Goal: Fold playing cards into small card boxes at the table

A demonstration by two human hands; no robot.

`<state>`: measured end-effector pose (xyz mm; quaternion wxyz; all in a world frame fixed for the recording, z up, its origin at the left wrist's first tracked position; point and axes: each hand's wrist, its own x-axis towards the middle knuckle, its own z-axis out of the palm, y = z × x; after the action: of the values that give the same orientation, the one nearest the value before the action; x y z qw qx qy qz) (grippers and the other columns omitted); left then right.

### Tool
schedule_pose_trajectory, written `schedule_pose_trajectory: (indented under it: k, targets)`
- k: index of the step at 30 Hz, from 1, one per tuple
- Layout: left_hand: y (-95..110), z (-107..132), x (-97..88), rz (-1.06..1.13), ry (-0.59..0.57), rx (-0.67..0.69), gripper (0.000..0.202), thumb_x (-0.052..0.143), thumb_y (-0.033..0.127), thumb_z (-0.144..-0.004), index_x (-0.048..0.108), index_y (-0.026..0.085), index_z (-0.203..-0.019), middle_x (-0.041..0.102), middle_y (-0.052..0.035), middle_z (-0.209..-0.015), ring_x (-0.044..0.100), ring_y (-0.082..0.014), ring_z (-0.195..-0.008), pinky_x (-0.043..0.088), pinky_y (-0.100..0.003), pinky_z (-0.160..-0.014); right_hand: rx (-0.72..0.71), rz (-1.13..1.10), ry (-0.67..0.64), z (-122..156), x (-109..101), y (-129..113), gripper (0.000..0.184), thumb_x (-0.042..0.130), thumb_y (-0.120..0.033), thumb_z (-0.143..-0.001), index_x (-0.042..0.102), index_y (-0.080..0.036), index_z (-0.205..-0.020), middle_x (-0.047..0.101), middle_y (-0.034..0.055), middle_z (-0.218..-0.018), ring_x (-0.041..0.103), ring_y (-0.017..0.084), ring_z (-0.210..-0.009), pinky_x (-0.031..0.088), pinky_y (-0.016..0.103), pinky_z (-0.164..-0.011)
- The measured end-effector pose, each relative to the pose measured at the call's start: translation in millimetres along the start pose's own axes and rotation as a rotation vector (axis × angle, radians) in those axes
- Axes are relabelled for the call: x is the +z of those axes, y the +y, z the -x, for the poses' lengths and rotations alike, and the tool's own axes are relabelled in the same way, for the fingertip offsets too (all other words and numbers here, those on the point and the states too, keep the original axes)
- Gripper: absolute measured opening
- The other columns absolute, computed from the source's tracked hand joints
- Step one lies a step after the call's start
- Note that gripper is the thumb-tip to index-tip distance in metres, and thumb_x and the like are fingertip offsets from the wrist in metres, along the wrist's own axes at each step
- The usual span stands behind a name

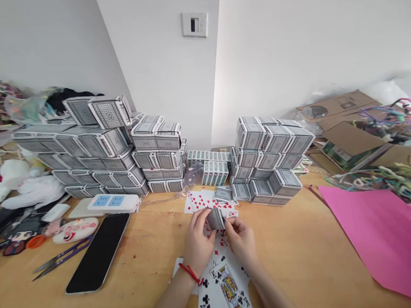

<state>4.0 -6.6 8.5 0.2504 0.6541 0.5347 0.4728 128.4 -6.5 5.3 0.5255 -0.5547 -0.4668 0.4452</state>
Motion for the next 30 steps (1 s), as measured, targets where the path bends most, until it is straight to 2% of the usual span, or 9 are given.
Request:
schedule_pose_trajectory:
  k: [4,7,10,13,17,21,26,28,30]
  targets:
    - [0,0,1.9,0.016,0.016,-0.028,0.054,0.053,0.001,-0.065,0.045,0.025,-0.113,0.047,-0.0055,-0.113,0.055,-0.0188,-0.091,0.05,-0.033,-0.075,-0.076,0.096,0.038,1,0,2,0.036,0.045,-0.045,-0.078,0.06,-0.014,-0.065,0.056,0.0007,-0.051,0.048,0.012,-0.045,0.04,0.021,-0.044]
    - [0,-1,2.3,0.018,0.04,-0.047,0.052,0.053,0.003,-0.067,0.044,0.025,-0.114,0.046,-0.0062,-0.114,0.056,-0.0177,-0.088,0.05,-0.033,-0.073,-0.2,0.13,0.015,4,1,1,0.031,0.046,-0.039,-0.079,0.065,-0.014,-0.085,0.066,0.0054,-0.069,0.057,0.015,-0.058,0.047,0.024,-0.054]
    - [-1,-2,1.5,-0.013,0.063,-0.039,0.049,0.053,0.005,-0.068,0.046,0.025,-0.112,0.046,-0.0065,-0.114,0.054,-0.0202,-0.095,0.049,-0.035,-0.077,-0.248,0.212,0.004,6,2,1,0.033,0.05,-0.033,-0.077,0.062,-0.015,-0.103,0.068,0.0069,-0.081,0.06,0.016,-0.063,0.049,0.026,-0.059]
    - [-2,-2,1.0,-0.038,0.065,-0.026,0.048,0.053,0.006,-0.069,0.046,0.025,-0.112,0.045,-0.0065,-0.115,0.05,-0.0227,-0.103,0.048,-0.037,-0.08,-0.26,0.316,0.025,7,2,4,0.031,0.05,-0.032,-0.078,0.064,-0.015,-0.1,0.069,0.006,-0.077,0.058,0.015,-0.056,0.049,0.025,-0.055]
    - [-3,-1,1.3,-0.039,0.051,-0.025,0.049,0.052,0.005,-0.069,0.044,0.025,-0.113,0.044,-0.0066,-0.116,0.047,-0.0231,-0.107,0.047,-0.038,-0.082,-0.278,0.334,0.043,6,1,8,0.029,0.05,-0.033,-0.078,0.067,-0.016,-0.095,0.07,0.0064,-0.076,0.059,0.015,-0.056,0.049,0.024,-0.053]
    - [-4,-1,1.4,-0.034,0.043,-0.019,0.049,0.051,0.004,-0.068,0.045,0.025,-0.112,0.044,-0.0064,-0.117,0.045,-0.0233,-0.109,0.046,-0.038,-0.082,-0.239,0.272,0.038,6,1,7,0.026,0.051,-0.034,-0.077,0.067,-0.016,-0.088,0.068,0.0055,-0.068,0.059,0.016,-0.055,0.048,0.024,-0.051]
    - [0,-1,0.5,-0.001,0.034,-0.022,0.05,0.051,0.001,-0.064,0.049,0.026,-0.108,0.044,-0.0057,-0.119,0.042,-0.0235,-0.112,0.045,-0.038,-0.084,-0.094,0.018,-0.095,4,2,2,0.022,0.052,-0.039,-0.076,0.056,-0.018,-0.072,0.055,-0.0016,-0.052,0.051,0.013,-0.044,0.043,0.023,-0.044]
    - [4,-2,-1.0,0.039,0.015,-0.013,0.053,0.051,0.0,-0.063,0.049,0.026,-0.109,0.046,-0.0052,-0.118,0.042,-0.0234,-0.113,0.042,-0.04,-0.088,-0.045,-0.112,-0.15,2,2,0,0.022,0.054,-0.041,-0.075,0.05,-0.019,-0.075,0.052,-0.0033,-0.053,0.048,0.011,-0.043,0.04,0.022,-0.042]
    - [8,-3,-3.1,0.11,-0.036,-0.004,0.055,0.05,0.002,-0.064,0.048,0.027,-0.114,0.047,-0.0055,-0.119,0.042,-0.0233,-0.113,0.04,-0.04,-0.091,-0.001,-0.209,-0.188,0,1,-1,0.025,0.057,-0.039,-0.074,0.049,-0.019,-0.086,0.051,-0.0044,-0.057,0.047,0.01,-0.043,0.039,0.021,-0.04]
